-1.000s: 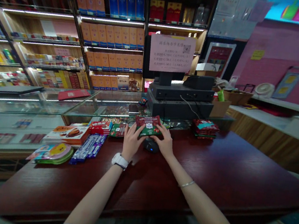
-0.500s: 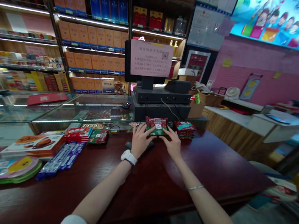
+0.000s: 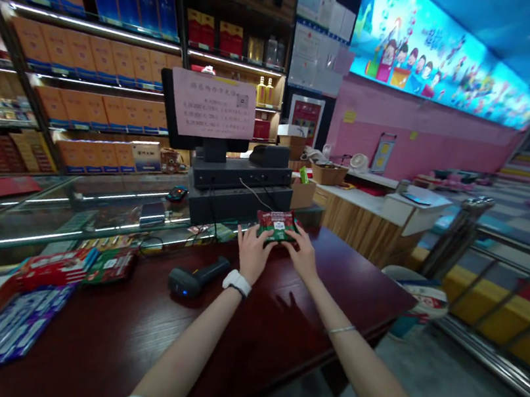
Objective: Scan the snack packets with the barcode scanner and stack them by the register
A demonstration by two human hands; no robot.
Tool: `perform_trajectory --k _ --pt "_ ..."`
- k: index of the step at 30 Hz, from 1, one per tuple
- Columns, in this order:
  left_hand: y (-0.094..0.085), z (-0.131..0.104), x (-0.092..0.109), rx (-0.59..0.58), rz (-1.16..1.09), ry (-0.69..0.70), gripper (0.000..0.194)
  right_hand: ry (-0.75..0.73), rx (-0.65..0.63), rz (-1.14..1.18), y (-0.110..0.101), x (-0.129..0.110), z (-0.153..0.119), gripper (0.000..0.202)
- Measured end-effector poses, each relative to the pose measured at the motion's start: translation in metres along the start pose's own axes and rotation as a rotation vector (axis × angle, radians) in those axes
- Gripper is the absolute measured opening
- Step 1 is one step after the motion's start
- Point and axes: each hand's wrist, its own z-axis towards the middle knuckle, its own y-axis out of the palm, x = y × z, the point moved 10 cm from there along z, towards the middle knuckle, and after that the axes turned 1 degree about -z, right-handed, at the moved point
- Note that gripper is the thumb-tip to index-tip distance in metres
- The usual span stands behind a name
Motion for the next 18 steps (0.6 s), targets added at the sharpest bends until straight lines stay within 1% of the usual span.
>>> perform_trajectory --k 5,12,18 --pt "0.024 0.01 0.005 -0.005 -0.018 -0.022 0.025 0.031 -0.025 0.046 0.0 0.032 0.01 0.028" --pt "0.061 0.018 -0.008 -0.067 -0.08 -0.119 0.024 0.081 -0.101 0.008 0.011 0.069 0.018 0.028" --pt "0.088 0.023 -0.013 -0.094 -0.108 -0.144 0.023 0.104 -0.151 -0.098 0.019 0.096 0.024 0.026"
